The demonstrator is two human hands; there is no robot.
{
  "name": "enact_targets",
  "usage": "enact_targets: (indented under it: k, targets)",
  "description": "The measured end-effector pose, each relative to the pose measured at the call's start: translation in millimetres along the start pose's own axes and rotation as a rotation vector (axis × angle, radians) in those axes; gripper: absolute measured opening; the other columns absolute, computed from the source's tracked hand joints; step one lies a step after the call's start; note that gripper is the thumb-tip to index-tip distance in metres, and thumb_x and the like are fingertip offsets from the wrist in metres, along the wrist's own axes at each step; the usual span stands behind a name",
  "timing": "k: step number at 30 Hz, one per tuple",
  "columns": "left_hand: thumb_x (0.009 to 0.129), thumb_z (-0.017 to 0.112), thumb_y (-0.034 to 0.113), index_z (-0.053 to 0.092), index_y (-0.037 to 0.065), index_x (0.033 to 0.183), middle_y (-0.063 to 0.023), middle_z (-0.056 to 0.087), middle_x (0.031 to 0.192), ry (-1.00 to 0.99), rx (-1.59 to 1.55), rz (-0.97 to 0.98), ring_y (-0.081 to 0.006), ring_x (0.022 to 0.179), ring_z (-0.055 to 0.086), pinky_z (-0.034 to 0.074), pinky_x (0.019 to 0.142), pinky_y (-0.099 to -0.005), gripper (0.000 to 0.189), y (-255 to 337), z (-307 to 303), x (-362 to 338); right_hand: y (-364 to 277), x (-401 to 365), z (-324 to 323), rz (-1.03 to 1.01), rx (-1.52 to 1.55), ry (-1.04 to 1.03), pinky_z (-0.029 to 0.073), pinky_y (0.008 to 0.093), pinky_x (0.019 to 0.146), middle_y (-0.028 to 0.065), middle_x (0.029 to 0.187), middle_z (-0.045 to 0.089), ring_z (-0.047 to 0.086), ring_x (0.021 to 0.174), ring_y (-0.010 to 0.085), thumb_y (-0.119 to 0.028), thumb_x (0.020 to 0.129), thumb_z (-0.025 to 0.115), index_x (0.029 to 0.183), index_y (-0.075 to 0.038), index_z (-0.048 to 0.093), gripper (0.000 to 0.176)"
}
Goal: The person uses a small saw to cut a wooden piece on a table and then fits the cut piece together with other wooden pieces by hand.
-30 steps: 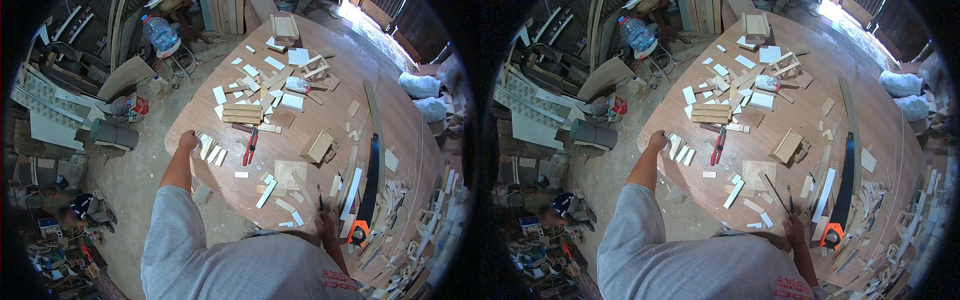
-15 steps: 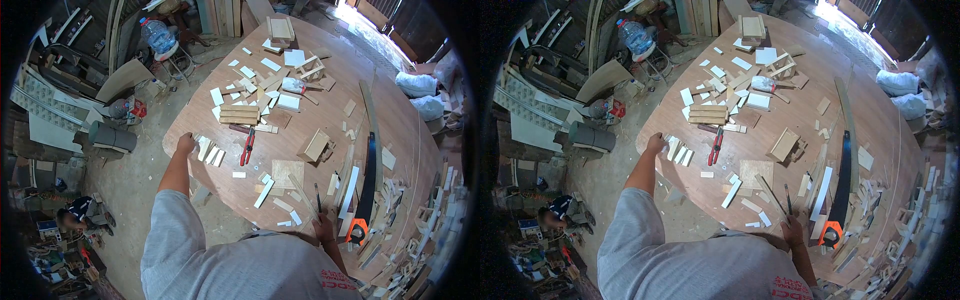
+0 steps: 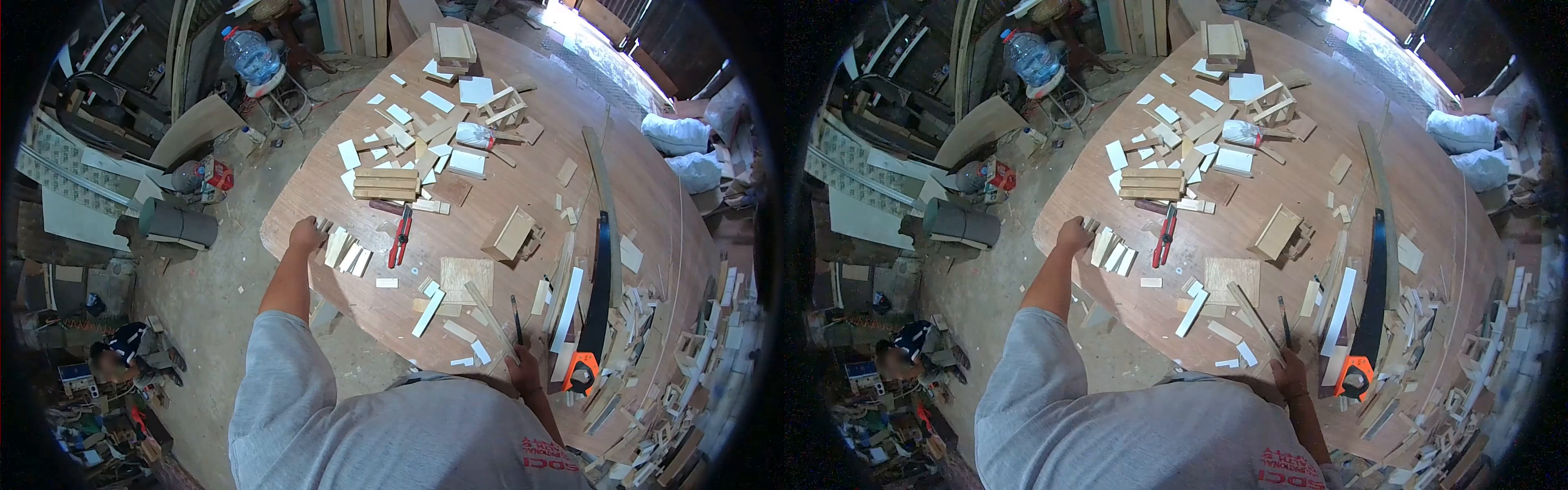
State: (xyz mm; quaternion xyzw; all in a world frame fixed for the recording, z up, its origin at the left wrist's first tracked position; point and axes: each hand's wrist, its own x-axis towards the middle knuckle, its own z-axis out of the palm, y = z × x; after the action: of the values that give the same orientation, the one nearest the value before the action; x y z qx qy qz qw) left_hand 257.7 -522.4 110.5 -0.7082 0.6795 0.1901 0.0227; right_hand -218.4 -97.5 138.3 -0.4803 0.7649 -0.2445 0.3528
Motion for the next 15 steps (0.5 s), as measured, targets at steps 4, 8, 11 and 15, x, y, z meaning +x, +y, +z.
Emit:
enact_targets:
  k: [4, 8, 11, 15]
  targets:
    - [0.065, 0.072, 0.022, 0.06, 0.0, 0.097, -0.0193, 0.065, 0.093, 0.043, -0.014, 0.003, -0.0336, 0.091, 0.063, 0.05, 0.079, -0.0396, 0.04, 3.8, 3.1, -6.8, 9.0, -0.8, 5.2, 0.022, -0.07, -0.009, 0.048, 0.0391, 0.076, 0.0227, 0.089, 0.063, 0.062, 0.088, 0.0375, -0.019, 0.079, 0.063, 0.102, 0.002, 0.058, 0.031]
    - [0.066, 0.07, 0.022, 0.061, 0.001, 0.096, -0.0211, 0.065, 0.095, 0.06, -0.041, -0.09, -0.0342, 0.092, 0.063, 0.05, 0.08, -0.0403, 0.038, 15.3, -3.5, -9.6, 8.4, -2.7, 5.3, -0.012, -0.033, 0.024, 0.048, 0.0386, 0.073, 0.0208, 0.085, 0.063, 0.062, 0.084, 0.0361, -0.019, 0.079, 0.064, 0.1, 0.001, 0.058, 0.029]
    - [0.067, 0.071, 0.026, 0.061, 0.001, 0.096, -0.0207, 0.065, 0.096, 0.049, -0.071, -0.128, -0.0345, 0.091, 0.063, 0.05, 0.079, -0.0405, 0.039, 21.0, -10.1, -14.2, 12.1, -5.2, 7.9, -0.012, -0.014, 0.05, 0.048, 0.0389, 0.071, 0.0197, 0.084, 0.063, 0.063, 0.083, 0.0344, -0.019, 0.08, 0.063, 0.098, 0.0, 0.058, 0.027]
    - [0.069, 0.071, 0.03, 0.061, 0.002, 0.095, -0.0196, 0.065, 0.095, 0.046, 0.006, -0.127, -0.0343, 0.09, 0.064, 0.05, 0.079, -0.0404, 0.039, 7.0, -1.6, -10.0, 17.4, -5.8, 9.2, -0.077, -0.05, 0.062, 0.049, 0.0383, 0.07, 0.0176, 0.081, 0.064, 0.064, 0.078, 0.0309, -0.017, 0.08, 0.063, 0.098, 0.0, 0.057, 0.025]
